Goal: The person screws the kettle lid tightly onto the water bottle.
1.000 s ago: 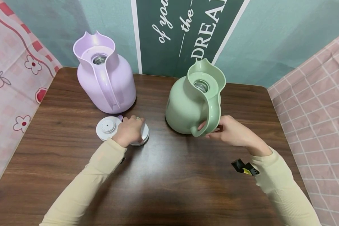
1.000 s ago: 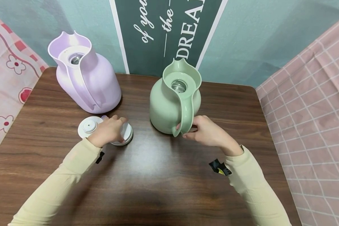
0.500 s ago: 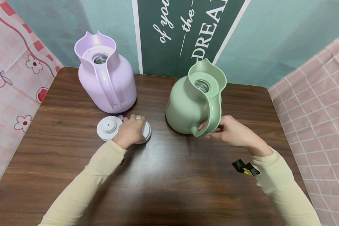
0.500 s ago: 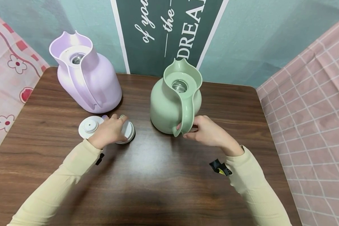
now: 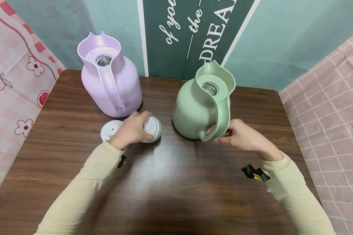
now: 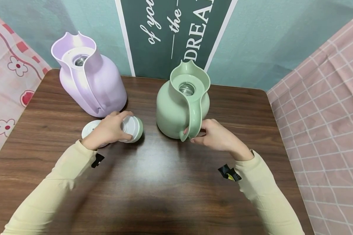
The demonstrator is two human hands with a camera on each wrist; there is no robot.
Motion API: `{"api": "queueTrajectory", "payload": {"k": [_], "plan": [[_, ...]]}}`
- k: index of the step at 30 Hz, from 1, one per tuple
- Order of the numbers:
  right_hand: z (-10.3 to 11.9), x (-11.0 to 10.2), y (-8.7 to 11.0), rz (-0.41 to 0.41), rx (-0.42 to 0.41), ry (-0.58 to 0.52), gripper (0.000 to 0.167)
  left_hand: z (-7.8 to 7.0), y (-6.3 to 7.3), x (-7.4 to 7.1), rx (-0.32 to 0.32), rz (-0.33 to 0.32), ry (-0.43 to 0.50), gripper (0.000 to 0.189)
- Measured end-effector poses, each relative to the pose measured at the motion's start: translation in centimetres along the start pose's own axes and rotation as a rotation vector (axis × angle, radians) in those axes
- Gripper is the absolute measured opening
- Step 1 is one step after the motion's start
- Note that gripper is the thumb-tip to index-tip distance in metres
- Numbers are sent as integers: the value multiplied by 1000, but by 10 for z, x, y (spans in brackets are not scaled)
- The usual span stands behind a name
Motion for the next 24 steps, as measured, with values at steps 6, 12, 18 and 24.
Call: {"api": "queueTrajectory", "payload": {"k": [6, 12, 18, 24], "plan": [[-1, -1, 0, -5, 7, 16, 25, -10, 5, -30, 75, -38, 35, 69], [-1, 0, 0, -6, 10, 16, 25, -19, 11, -54, 109, -48, 86, 66], [-1, 0, 0, -10, -4, 4, 21, -23, 13, -67, 112, -104, 107, 66], [-1, 1, 1, 1, 26, -20, 21, -34, 19, -80, 127, -118, 107, 63]]}}
Point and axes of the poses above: each hand's wrist, its own y-axis away from the middle knuckle, its own x-axis out of the palm, z = x × y, the point moved 6 cm from there along -y, towards the middle knuckle, and after that the axes turned 4 degrees about -x, right-handed, at the moved point
